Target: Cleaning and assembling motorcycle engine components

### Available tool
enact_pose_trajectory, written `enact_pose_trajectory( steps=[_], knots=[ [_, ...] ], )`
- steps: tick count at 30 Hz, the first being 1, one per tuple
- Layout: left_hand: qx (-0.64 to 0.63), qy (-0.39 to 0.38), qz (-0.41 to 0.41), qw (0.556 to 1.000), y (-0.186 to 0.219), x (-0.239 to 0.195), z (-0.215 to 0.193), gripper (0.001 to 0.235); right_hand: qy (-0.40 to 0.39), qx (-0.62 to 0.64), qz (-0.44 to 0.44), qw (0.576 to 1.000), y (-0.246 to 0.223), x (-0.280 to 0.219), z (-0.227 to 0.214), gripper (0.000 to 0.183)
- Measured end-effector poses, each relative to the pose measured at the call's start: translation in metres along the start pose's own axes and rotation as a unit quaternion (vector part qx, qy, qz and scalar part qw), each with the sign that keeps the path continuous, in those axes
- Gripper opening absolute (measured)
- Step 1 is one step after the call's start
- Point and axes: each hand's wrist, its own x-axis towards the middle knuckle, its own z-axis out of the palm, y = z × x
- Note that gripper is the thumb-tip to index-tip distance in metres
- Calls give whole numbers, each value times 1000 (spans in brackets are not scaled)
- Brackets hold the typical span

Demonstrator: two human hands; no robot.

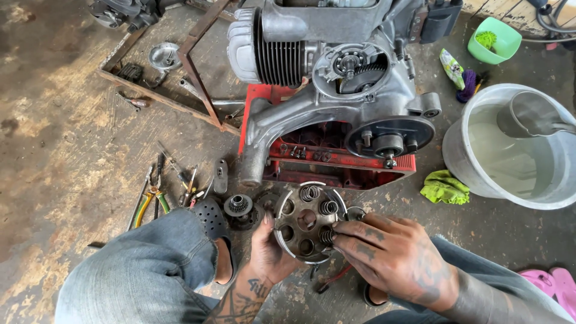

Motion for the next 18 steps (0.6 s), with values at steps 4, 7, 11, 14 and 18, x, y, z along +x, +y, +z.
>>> enact_pose_trajectory(
  steps=[4, 7, 11, 14, 18],
  knots=[
    [24, -4, 26, 999, 2, 0, 10, 74, 1, -14, 3, 1000, -2, 5, 3, 20],
    [25, 5, 31, 999, 2, -2, 7, 79, 2, -26, 6, 1000, -1, 7, 6, 20],
    [-8, 14, 11, 1000, 1, -2, 3, 69, -5, -10, 9, 1000, 0, 4, 12, 24],
    [-9, 10, -1, 1000, 2, -3, 3, 71, -12, -11, -5, 1000, 0, 9, 10, 26],
    [-15, 17, 19, 1000, 5, -3, 6, 69, -19, -16, -6, 1000, 2, 13, 6, 24]
  ],
)
